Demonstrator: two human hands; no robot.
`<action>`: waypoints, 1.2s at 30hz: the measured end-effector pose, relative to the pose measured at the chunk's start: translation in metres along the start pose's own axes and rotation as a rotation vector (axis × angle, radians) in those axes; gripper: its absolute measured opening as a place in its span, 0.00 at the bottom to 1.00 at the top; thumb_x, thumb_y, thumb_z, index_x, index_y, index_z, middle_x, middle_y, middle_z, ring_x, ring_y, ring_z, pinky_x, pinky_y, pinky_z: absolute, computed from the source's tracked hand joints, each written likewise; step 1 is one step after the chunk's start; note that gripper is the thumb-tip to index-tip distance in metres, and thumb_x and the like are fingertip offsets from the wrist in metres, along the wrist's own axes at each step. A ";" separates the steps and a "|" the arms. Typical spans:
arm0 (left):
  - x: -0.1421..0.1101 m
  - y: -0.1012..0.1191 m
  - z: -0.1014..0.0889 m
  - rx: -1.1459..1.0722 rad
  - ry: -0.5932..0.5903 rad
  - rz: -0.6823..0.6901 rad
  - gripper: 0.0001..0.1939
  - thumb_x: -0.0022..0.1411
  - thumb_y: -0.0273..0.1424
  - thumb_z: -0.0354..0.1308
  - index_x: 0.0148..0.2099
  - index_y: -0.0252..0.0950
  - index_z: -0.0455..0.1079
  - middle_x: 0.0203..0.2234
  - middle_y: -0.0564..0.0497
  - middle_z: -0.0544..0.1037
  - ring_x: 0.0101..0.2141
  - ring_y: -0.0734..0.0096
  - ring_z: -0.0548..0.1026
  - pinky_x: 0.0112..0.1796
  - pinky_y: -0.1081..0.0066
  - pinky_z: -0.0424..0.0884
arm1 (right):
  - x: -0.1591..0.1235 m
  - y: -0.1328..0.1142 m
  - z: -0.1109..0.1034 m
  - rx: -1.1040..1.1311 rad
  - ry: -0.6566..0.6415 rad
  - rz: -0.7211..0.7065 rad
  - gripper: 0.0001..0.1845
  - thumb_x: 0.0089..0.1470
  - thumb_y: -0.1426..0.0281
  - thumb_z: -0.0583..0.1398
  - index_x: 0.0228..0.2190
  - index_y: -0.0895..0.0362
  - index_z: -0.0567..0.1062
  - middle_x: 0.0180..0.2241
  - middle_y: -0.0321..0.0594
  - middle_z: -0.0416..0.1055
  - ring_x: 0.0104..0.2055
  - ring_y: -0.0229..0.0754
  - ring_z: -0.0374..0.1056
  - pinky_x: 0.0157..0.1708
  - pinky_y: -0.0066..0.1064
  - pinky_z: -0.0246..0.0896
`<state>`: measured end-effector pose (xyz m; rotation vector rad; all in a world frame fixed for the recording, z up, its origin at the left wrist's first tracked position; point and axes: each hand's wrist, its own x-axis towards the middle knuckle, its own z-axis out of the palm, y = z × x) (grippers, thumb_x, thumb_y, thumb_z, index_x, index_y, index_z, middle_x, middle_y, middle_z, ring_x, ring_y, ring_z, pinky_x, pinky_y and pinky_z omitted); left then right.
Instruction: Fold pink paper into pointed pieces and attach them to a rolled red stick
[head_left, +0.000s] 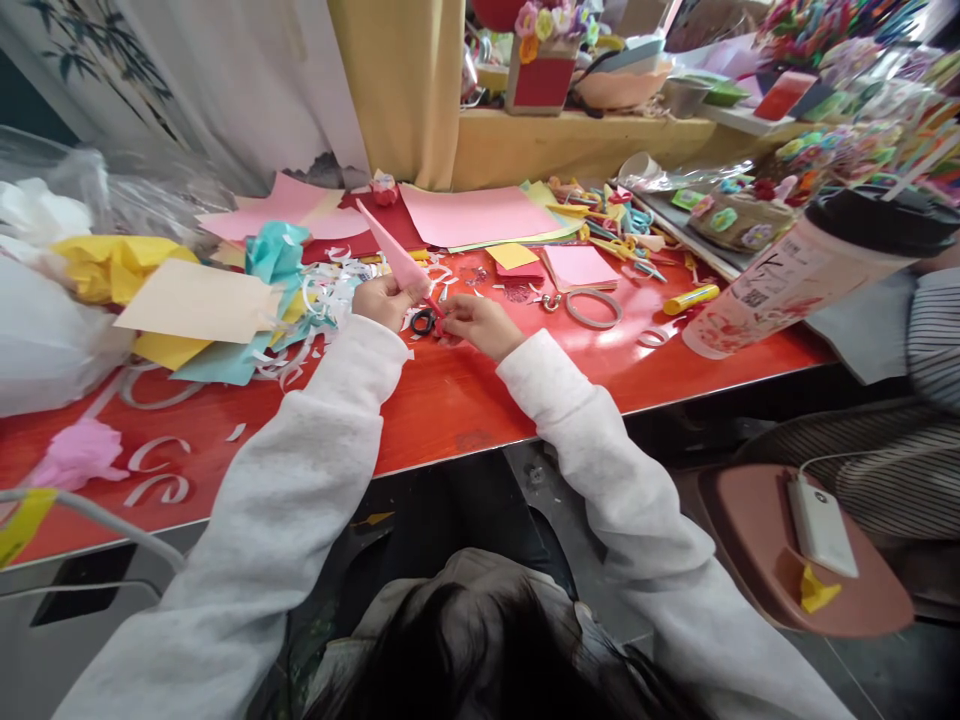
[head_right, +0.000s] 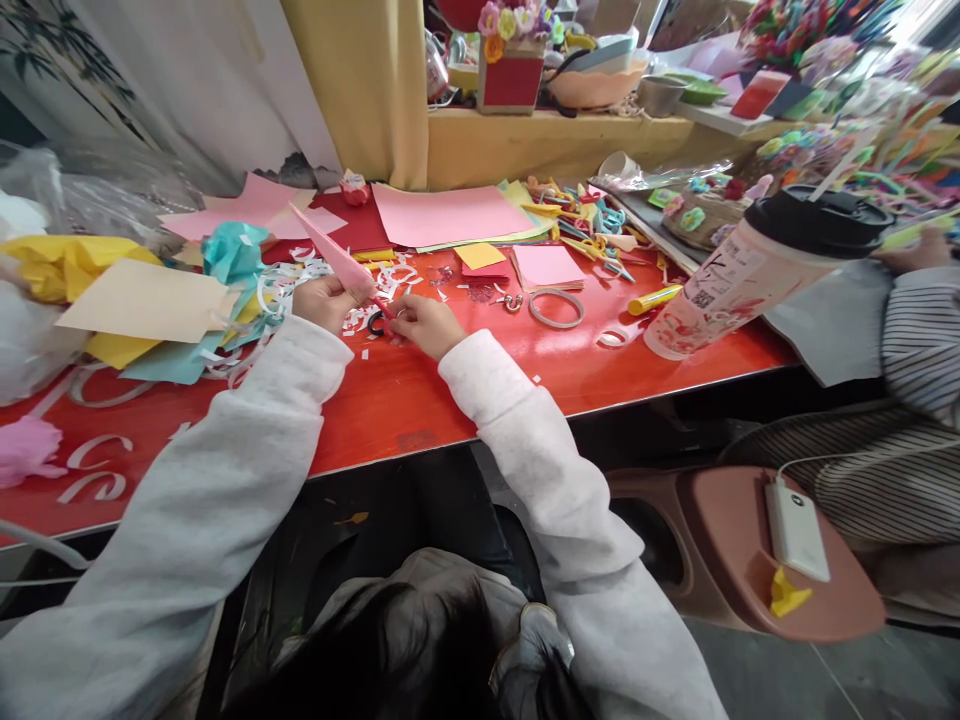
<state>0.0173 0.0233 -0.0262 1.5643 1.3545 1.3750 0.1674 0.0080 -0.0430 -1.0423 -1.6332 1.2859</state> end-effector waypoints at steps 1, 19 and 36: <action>0.000 0.000 0.000 -0.022 0.003 -0.009 0.12 0.45 0.38 0.63 0.26 0.32 0.73 0.18 0.54 0.71 0.23 0.75 0.68 0.27 0.74 0.66 | -0.001 -0.003 0.000 0.024 0.012 0.019 0.06 0.47 0.80 0.55 0.25 0.58 0.65 0.19 0.30 0.68 0.21 0.30 0.67 0.23 0.22 0.65; 0.009 -0.004 0.003 -0.481 -0.072 -0.147 0.23 0.52 0.50 0.54 0.29 0.32 0.71 0.24 0.48 0.75 0.25 0.76 0.73 0.24 0.77 0.69 | -0.013 -0.020 -0.011 0.336 -0.190 0.249 0.05 0.50 0.78 0.57 0.30 0.65 0.74 0.24 0.40 0.75 0.23 0.32 0.71 0.25 0.21 0.69; -0.011 0.014 0.002 -0.488 -0.379 0.013 0.14 0.55 0.40 0.56 0.25 0.36 0.61 0.24 0.53 0.69 0.29 0.75 0.72 0.31 0.71 0.70 | -0.024 -0.027 -0.012 0.450 -0.585 0.127 0.14 0.42 0.65 0.64 0.26 0.62 0.67 0.21 0.37 0.73 0.23 0.32 0.71 0.23 0.19 0.66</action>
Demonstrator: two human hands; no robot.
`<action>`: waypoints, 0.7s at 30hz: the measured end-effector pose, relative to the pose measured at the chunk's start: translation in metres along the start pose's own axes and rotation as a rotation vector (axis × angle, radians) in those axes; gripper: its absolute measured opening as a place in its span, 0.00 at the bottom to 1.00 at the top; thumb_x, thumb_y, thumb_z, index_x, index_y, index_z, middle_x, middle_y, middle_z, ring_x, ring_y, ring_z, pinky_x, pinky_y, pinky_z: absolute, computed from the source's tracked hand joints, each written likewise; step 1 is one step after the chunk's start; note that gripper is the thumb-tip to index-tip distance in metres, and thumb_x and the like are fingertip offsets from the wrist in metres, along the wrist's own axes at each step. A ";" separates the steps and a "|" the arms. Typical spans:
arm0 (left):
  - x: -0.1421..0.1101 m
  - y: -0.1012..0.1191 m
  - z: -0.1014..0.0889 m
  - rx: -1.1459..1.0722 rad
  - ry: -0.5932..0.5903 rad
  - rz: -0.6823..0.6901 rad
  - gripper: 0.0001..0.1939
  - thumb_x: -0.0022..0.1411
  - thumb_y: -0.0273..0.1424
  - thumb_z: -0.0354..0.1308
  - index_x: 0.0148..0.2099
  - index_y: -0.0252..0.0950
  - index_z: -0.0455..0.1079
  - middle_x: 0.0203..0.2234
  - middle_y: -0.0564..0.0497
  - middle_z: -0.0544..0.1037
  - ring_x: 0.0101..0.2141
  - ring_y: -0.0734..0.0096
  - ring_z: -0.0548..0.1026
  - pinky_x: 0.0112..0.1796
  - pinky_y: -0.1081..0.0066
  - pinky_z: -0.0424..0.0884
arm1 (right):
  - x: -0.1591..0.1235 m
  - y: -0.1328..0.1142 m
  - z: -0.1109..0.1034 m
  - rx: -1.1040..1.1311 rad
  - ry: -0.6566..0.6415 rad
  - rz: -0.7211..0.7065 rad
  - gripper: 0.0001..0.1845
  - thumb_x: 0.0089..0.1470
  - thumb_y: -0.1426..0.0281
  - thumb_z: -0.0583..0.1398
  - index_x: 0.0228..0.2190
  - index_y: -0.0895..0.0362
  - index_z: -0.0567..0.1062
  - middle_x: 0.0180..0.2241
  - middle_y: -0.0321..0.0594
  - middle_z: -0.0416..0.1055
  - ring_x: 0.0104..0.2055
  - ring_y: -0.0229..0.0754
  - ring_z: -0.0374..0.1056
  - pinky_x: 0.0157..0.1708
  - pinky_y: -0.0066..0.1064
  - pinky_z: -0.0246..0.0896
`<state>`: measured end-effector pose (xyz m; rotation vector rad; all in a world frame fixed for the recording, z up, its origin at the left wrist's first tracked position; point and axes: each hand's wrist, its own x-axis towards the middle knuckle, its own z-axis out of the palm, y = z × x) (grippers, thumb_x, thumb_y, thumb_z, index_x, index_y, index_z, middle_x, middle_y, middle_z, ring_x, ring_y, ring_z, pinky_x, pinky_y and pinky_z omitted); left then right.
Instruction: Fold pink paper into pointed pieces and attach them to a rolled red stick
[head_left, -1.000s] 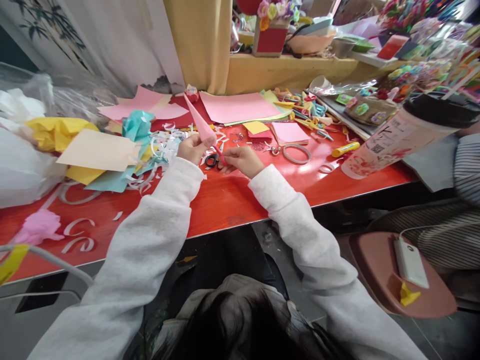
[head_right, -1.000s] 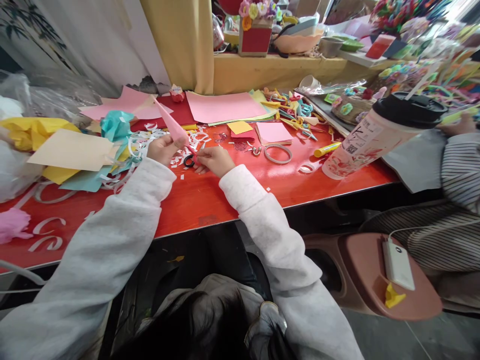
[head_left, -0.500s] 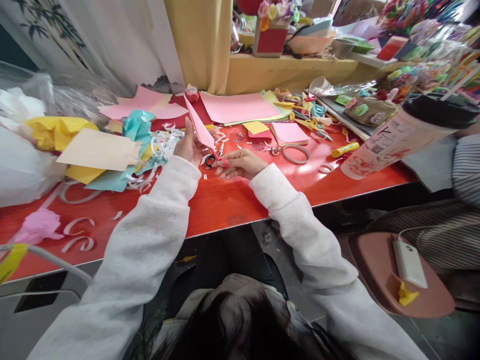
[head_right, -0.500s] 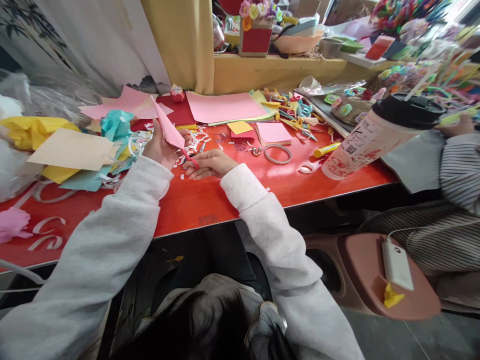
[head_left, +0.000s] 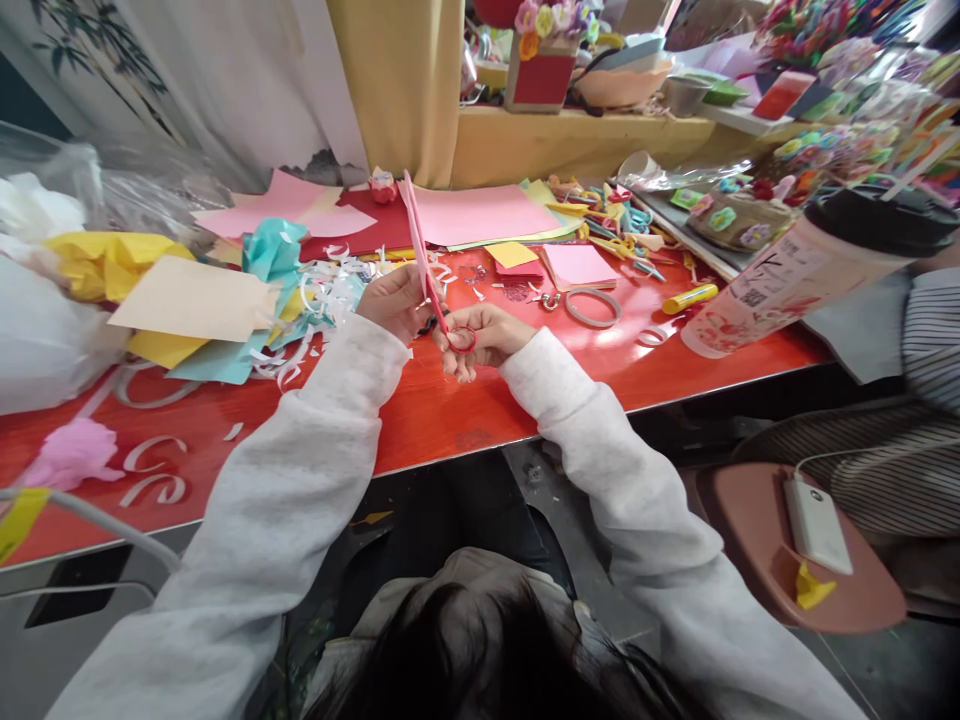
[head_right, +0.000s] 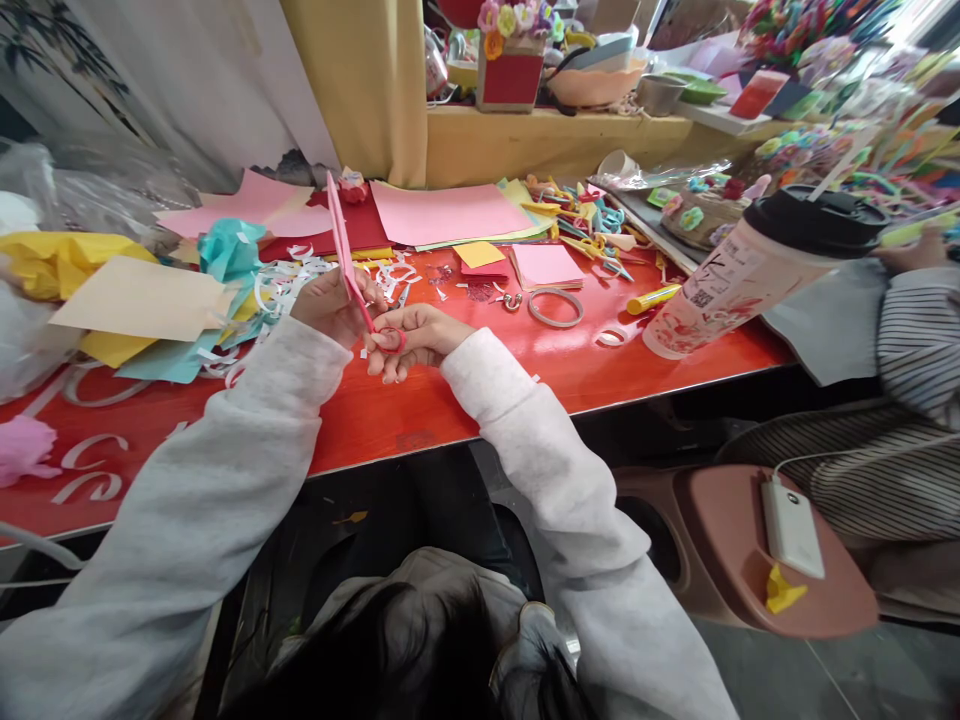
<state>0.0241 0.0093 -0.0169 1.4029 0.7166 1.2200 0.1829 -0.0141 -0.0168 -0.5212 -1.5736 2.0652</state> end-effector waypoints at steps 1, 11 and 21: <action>0.001 -0.001 0.000 -0.016 0.035 -0.004 0.14 0.55 0.41 0.55 0.27 0.36 0.62 0.26 0.52 0.70 0.29 0.75 0.72 0.30 0.72 0.69 | 0.001 0.000 -0.001 0.020 0.023 -0.029 0.14 0.42 0.65 0.64 0.26 0.62 0.68 0.21 0.36 0.73 0.21 0.32 0.70 0.22 0.19 0.65; 0.014 -0.024 -0.008 0.374 0.434 0.032 0.23 0.53 0.52 0.51 0.31 0.36 0.67 0.22 0.51 0.72 0.22 0.77 0.69 0.22 0.76 0.64 | 0.018 0.006 -0.010 -0.123 0.824 -0.198 0.04 0.52 0.76 0.55 0.26 0.61 0.67 0.18 0.34 0.70 0.18 0.32 0.67 0.21 0.23 0.66; -0.005 -0.015 0.010 0.632 0.127 0.186 0.15 0.50 0.31 0.60 0.42 0.37 0.69 0.30 0.53 0.76 0.35 0.74 0.74 0.33 0.76 0.68 | 0.022 0.012 -0.014 -0.316 0.944 -0.320 0.03 0.49 0.77 0.57 0.25 0.60 0.67 0.17 0.31 0.67 0.18 0.33 0.68 0.23 0.27 0.68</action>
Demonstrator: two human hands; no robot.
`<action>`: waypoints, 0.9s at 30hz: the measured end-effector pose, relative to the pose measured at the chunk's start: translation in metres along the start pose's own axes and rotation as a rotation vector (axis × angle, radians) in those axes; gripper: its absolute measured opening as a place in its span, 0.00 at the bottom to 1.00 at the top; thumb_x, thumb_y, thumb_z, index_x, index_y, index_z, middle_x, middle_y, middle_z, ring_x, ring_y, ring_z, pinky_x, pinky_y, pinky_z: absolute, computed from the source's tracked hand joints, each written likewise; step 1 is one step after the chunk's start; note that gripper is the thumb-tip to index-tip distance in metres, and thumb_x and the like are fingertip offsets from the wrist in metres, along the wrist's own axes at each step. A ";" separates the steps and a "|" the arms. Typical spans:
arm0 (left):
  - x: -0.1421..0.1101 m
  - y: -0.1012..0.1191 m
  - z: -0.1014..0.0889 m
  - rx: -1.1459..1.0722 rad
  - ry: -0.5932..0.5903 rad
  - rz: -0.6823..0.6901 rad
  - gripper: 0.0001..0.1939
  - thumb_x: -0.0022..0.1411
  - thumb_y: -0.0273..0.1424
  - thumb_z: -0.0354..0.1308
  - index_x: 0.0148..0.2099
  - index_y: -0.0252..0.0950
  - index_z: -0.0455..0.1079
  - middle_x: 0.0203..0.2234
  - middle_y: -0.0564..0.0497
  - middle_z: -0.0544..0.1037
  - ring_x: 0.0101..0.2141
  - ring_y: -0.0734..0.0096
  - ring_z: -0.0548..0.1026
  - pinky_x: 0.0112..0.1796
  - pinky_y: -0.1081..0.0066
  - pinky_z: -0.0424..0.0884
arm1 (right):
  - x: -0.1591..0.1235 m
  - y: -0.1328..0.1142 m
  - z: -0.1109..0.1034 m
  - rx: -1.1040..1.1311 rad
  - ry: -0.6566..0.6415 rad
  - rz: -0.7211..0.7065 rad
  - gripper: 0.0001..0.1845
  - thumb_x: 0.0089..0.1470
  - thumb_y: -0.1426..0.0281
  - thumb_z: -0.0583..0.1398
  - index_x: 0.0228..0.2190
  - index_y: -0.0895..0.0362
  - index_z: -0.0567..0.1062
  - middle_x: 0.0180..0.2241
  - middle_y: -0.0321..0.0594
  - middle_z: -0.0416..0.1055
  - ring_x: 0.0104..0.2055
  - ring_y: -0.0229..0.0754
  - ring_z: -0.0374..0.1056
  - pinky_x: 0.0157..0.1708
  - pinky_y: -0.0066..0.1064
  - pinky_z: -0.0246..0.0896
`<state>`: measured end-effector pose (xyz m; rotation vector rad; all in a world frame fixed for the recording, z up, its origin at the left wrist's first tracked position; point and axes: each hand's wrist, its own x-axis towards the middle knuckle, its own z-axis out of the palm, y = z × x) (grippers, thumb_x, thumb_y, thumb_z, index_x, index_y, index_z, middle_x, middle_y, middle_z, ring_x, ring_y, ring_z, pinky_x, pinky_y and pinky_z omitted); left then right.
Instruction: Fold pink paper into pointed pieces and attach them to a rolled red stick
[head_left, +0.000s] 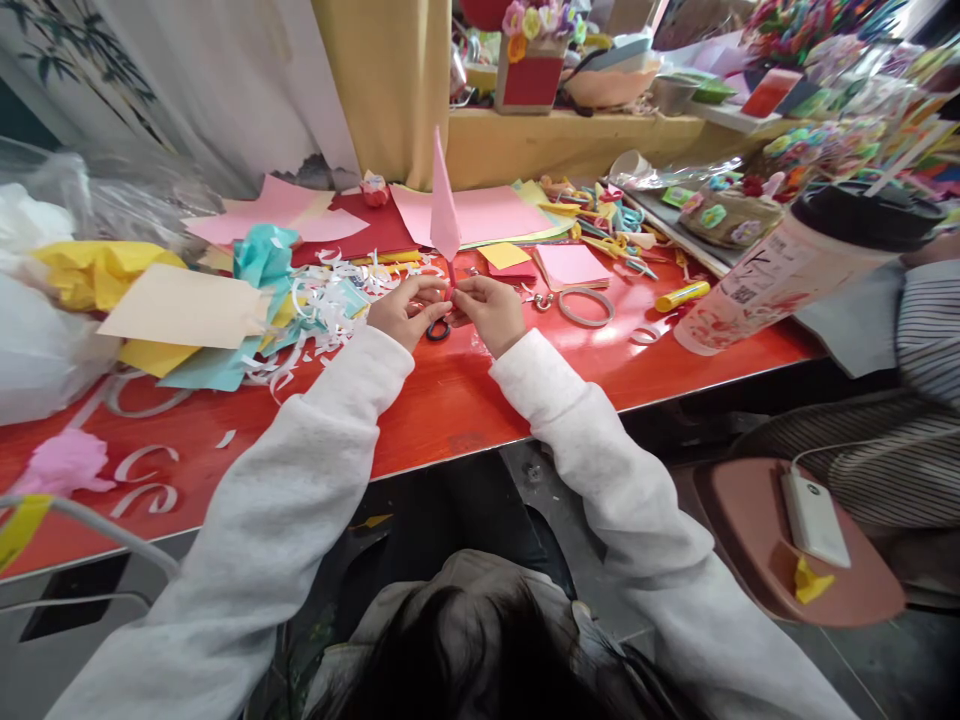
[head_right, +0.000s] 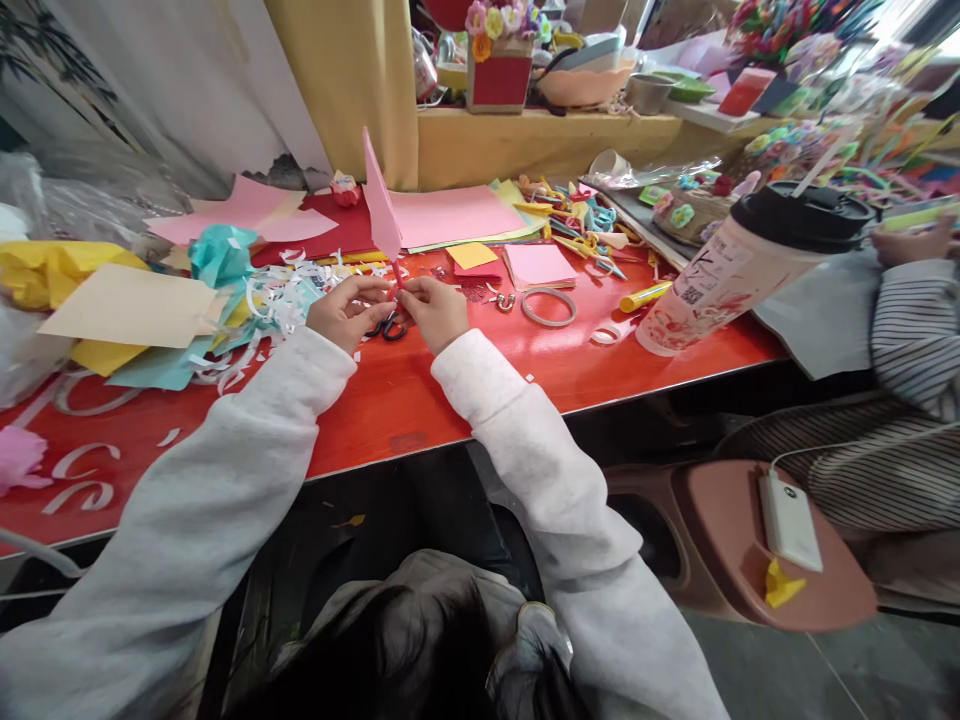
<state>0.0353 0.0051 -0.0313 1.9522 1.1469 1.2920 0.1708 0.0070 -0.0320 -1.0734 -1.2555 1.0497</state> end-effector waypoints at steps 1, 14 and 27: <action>0.000 0.000 0.000 -0.001 0.008 0.002 0.15 0.50 0.30 0.60 0.43 0.37 0.69 0.30 0.53 0.76 0.35 0.74 0.74 0.33 0.76 0.68 | 0.000 0.001 0.000 0.001 -0.007 -0.007 0.02 0.49 0.77 0.57 0.26 0.60 0.68 0.18 0.30 0.68 0.18 0.32 0.68 0.24 0.28 0.69; 0.003 -0.007 0.000 -0.158 -0.016 0.010 0.17 0.48 0.31 0.60 0.43 0.34 0.70 0.31 0.52 0.74 0.34 0.75 0.72 0.36 0.74 0.68 | 0.005 0.019 0.000 -0.110 -0.176 -0.027 0.13 0.51 0.76 0.54 0.40 0.61 0.72 0.24 0.36 0.73 0.25 0.35 0.71 0.31 0.34 0.71; -0.005 -0.001 0.014 -0.342 -0.412 -0.081 0.12 0.45 0.31 0.63 0.33 0.33 0.67 0.26 0.53 0.70 0.26 0.77 0.70 0.29 0.72 0.69 | 0.001 0.029 -0.163 -1.127 0.287 -0.172 0.07 0.39 0.72 0.64 0.25 0.59 0.72 0.34 0.47 0.69 0.39 0.44 0.65 0.47 0.44 0.58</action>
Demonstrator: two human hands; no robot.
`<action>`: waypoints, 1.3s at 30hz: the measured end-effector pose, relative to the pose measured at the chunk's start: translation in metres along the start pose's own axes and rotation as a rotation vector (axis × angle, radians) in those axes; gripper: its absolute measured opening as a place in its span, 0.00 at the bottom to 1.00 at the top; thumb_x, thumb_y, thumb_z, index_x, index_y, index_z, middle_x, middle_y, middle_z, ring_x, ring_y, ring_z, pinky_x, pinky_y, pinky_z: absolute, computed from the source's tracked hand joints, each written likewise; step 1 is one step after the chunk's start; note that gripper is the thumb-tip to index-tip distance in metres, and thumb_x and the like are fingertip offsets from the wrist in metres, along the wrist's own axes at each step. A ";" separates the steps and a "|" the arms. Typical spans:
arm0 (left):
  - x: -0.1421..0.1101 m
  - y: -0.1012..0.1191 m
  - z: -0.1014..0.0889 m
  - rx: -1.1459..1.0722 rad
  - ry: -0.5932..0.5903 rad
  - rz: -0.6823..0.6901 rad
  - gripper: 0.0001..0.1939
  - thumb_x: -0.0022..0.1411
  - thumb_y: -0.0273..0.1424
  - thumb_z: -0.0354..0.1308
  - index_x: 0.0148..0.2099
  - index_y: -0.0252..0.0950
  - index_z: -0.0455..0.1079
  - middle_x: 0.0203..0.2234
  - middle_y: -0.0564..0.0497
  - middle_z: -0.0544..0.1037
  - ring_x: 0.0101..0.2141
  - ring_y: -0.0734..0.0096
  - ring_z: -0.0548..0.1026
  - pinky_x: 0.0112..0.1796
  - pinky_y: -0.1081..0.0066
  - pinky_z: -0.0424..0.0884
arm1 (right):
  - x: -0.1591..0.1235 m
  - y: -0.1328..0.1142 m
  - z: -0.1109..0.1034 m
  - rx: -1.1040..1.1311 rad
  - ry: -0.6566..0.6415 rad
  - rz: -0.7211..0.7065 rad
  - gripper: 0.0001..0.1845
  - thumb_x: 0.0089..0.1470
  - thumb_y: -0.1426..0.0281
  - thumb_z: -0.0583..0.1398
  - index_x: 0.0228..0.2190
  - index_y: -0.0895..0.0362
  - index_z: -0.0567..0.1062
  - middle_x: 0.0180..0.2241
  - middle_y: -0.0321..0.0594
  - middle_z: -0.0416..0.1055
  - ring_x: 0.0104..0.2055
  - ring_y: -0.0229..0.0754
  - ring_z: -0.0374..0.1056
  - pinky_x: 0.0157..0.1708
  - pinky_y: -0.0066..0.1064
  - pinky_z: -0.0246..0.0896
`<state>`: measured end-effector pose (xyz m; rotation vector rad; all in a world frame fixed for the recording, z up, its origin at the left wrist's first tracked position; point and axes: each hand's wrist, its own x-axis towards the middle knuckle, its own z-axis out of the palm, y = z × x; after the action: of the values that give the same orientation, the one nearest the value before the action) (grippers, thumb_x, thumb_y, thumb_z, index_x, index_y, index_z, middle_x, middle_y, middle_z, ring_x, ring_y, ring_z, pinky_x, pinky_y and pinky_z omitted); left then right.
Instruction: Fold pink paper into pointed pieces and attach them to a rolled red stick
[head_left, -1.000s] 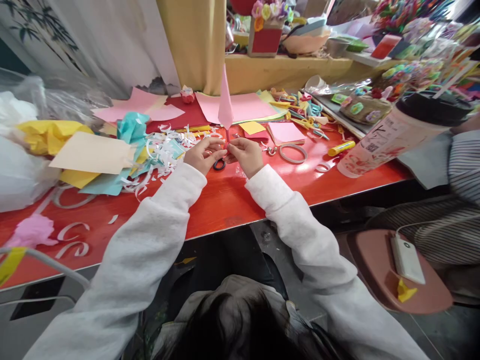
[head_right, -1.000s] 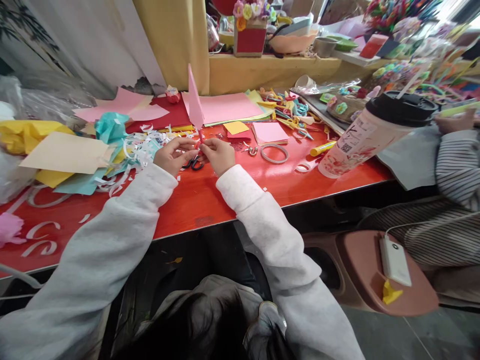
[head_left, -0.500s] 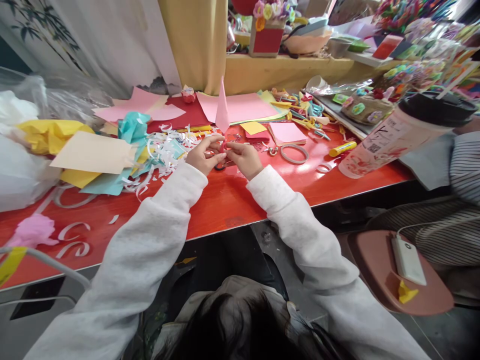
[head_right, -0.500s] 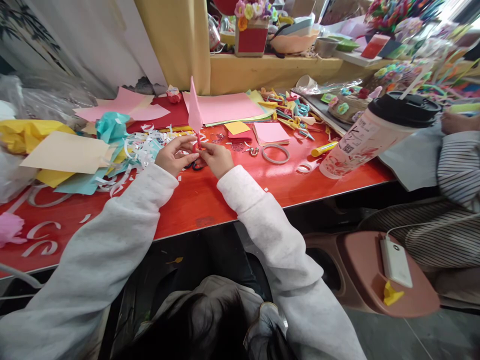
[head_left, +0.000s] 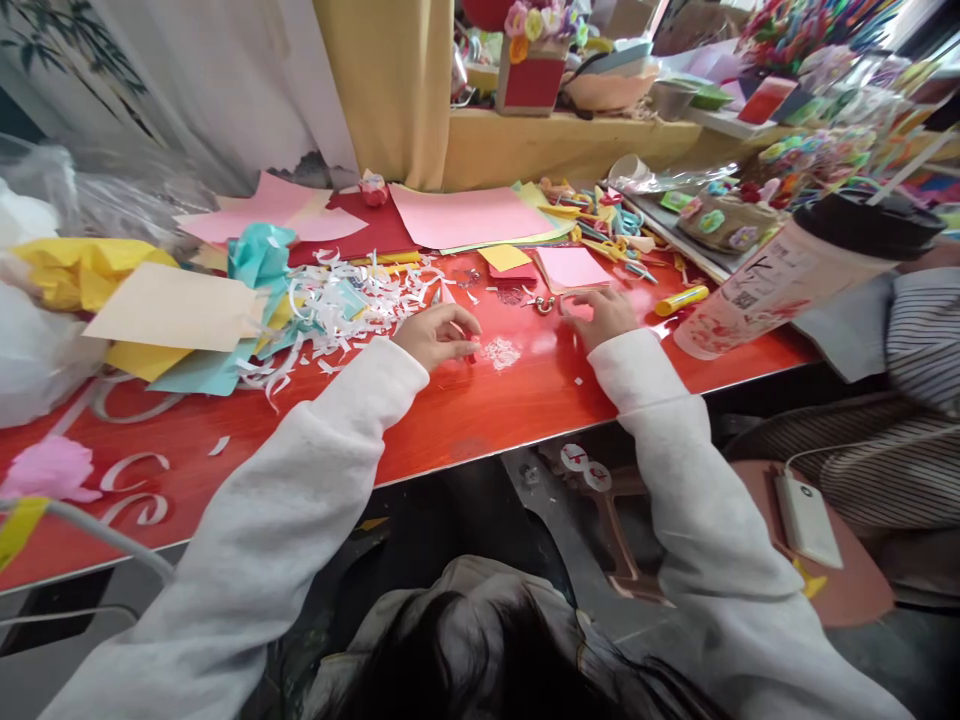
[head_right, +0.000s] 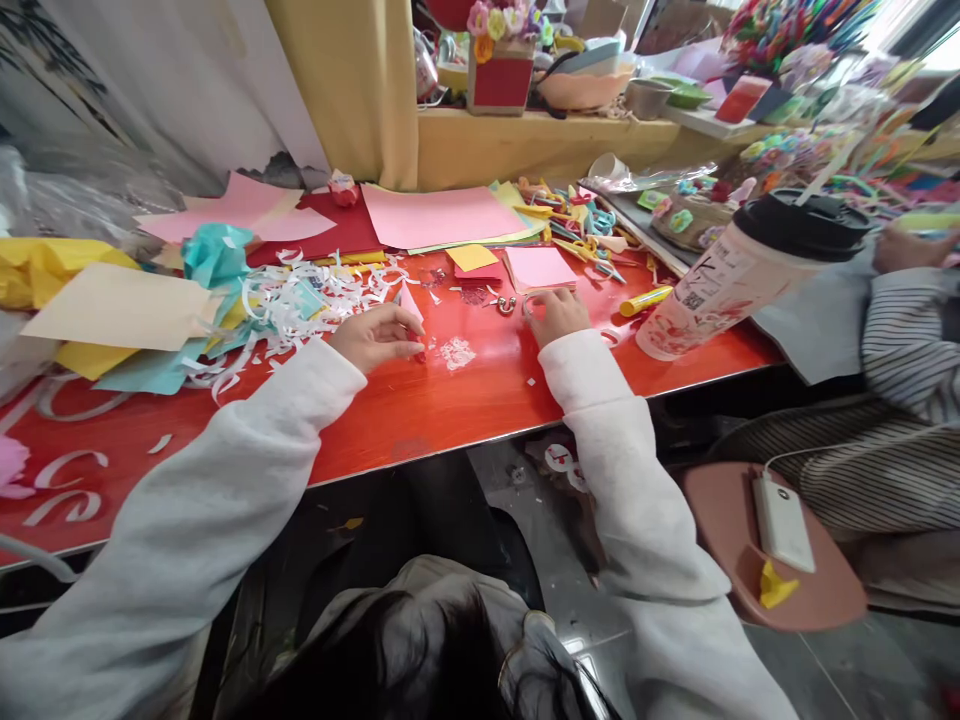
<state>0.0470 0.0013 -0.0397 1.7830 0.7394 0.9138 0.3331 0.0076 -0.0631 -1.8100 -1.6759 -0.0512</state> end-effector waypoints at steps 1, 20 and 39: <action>-0.001 0.001 0.001 0.012 -0.029 -0.007 0.12 0.45 0.31 0.63 0.34 0.33 0.67 0.26 0.53 0.70 0.26 0.77 0.70 0.30 0.72 0.69 | 0.001 0.005 0.000 -0.001 -0.019 0.009 0.06 0.38 0.74 0.64 0.21 0.59 0.70 0.31 0.45 0.69 0.38 0.44 0.65 0.46 0.45 0.58; -0.007 0.022 0.002 0.150 0.249 0.172 0.15 0.55 0.34 0.56 0.47 0.39 0.67 0.36 0.50 0.74 0.36 0.72 0.72 0.33 0.72 0.70 | -0.064 -0.101 0.001 0.739 -0.171 -0.504 0.08 0.57 0.64 0.50 0.32 0.55 0.62 0.30 0.39 0.71 0.33 0.37 0.70 0.36 0.33 0.65; -0.014 0.027 0.011 0.172 0.165 0.220 0.13 0.58 0.30 0.53 0.47 0.38 0.68 0.37 0.50 0.75 0.37 0.71 0.74 0.38 0.70 0.71 | -0.067 -0.102 0.000 0.683 -0.115 -0.424 0.15 0.56 0.61 0.50 0.38 0.55 0.71 0.24 0.36 0.72 0.29 0.37 0.68 0.35 0.33 0.64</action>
<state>0.0510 -0.0247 -0.0209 1.9861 0.7548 1.1856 0.2299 -0.0557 -0.0492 -0.9577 -1.8351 0.4006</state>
